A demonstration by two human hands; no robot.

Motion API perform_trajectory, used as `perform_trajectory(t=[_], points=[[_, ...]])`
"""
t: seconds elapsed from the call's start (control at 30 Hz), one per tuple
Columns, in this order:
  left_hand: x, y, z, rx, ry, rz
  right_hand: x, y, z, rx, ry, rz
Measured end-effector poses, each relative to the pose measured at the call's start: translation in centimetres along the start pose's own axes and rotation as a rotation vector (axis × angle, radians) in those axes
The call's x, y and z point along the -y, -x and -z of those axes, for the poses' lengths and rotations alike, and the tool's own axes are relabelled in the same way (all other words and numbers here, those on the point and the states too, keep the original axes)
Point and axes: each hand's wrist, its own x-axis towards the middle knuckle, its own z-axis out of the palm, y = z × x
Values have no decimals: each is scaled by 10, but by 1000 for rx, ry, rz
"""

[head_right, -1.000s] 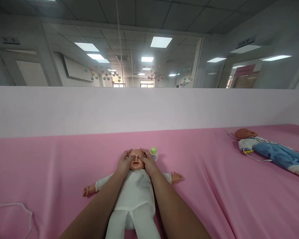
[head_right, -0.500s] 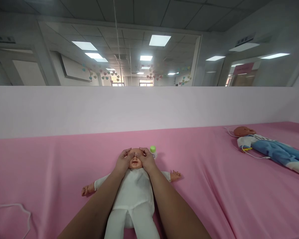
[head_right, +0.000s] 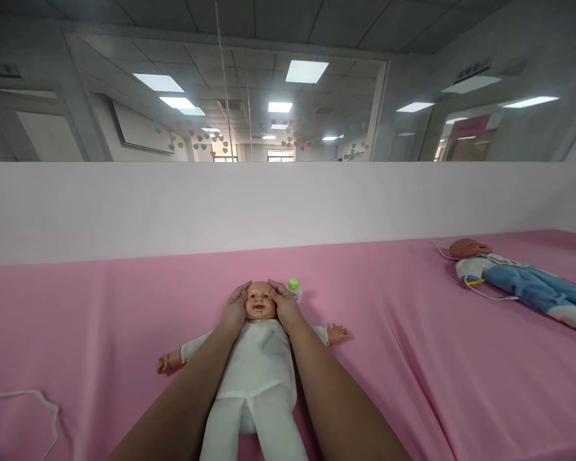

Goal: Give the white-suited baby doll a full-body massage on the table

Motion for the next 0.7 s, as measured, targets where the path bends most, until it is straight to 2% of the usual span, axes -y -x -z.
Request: perform_trajectory(t=[0.1, 0.23, 0.53, 0.7], points=[[-3, 1, 0, -9, 17, 8, 2, 2, 0, 47, -105, -35], [-4, 2, 1, -18, -15, 15, 5, 4, 0, 81, -138, -63], [-9, 6, 2, 77, 34, 60, 14, 10, -2, 68, 141, 29], [-9, 3, 1, 21, -42, 34, 18, 10, -6, 12, 219, 1]])
